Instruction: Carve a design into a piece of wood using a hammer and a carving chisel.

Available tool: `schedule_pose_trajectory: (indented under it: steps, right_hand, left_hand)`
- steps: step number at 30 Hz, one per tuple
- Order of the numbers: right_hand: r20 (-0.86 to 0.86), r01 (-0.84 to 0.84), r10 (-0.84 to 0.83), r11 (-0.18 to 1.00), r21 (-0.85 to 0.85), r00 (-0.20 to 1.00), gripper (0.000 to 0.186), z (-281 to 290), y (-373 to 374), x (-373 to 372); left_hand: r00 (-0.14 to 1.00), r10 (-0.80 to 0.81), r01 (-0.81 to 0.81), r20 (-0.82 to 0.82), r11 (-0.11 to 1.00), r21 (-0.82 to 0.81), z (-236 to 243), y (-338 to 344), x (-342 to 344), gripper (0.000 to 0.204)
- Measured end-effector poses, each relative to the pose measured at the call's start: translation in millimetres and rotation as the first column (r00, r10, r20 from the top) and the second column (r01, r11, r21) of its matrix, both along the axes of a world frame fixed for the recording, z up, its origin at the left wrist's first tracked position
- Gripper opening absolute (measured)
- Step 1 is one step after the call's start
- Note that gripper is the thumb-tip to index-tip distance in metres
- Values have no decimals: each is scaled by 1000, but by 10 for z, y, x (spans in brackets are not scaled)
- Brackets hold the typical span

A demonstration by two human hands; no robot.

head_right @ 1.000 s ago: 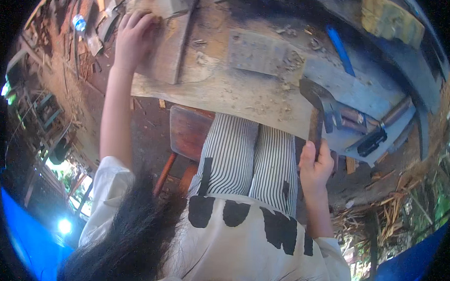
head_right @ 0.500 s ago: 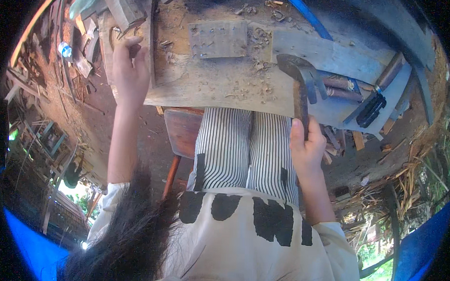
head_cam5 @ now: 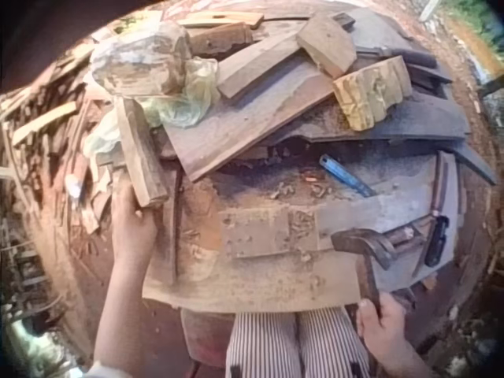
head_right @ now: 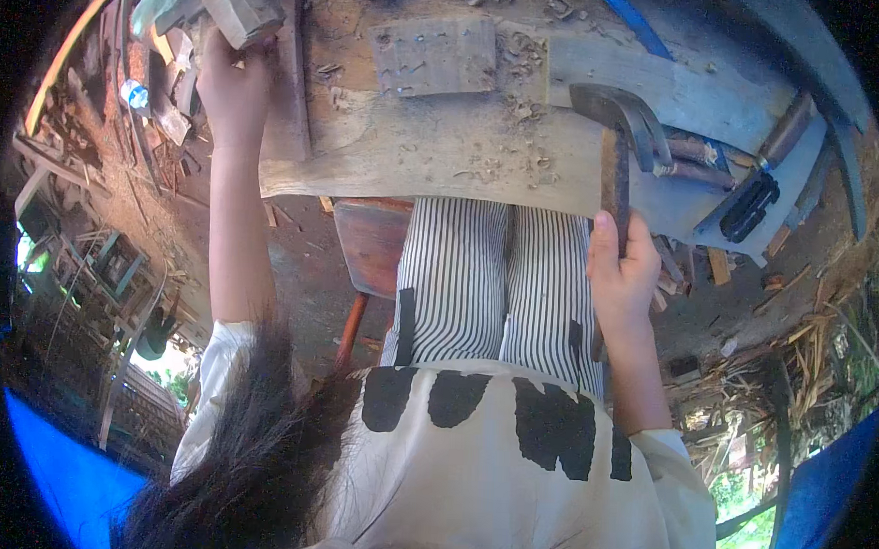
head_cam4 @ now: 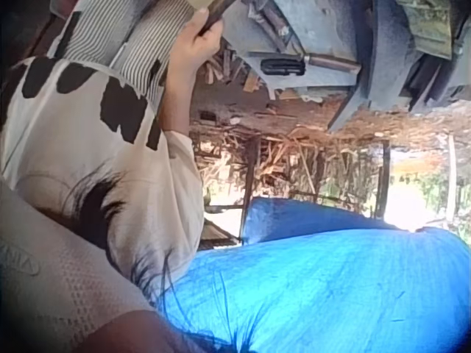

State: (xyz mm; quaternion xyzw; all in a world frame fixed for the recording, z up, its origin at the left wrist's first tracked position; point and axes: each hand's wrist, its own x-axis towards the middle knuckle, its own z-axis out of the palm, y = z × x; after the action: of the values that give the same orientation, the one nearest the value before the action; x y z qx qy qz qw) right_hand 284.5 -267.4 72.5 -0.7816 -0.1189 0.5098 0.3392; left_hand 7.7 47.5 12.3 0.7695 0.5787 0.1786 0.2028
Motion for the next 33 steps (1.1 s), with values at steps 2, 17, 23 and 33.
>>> schedule_pose_trajectory:
  steps: [2, 17, 23, 33]
  right_hand:
    - [9, -24, 24, 1000, -10, 1000, 20, 15, -6, 17]
    - [14, 18, -18, 1000, 25, 1000, 19, -51, 19, -62]
    - [24, 18, -17, 1000, -9, 1000, 21, -38, 57, -47]
    - [39, 15, -14, 1000, -17, 999, 27, -84, 146, -11]
  left_hand:
    - [995, 34, -30, -89, 998, 46, 49, -49, 48, 28]
    - [993, 43, -38, -112, 998, 47, 11, -172, -3, 30]
    - [900, 36, 13, 435, 994, -111, 219, -508, 61, 39]
    - [985, -34, 70, 171, 975, -210, 697, -1293, 1044, 46]
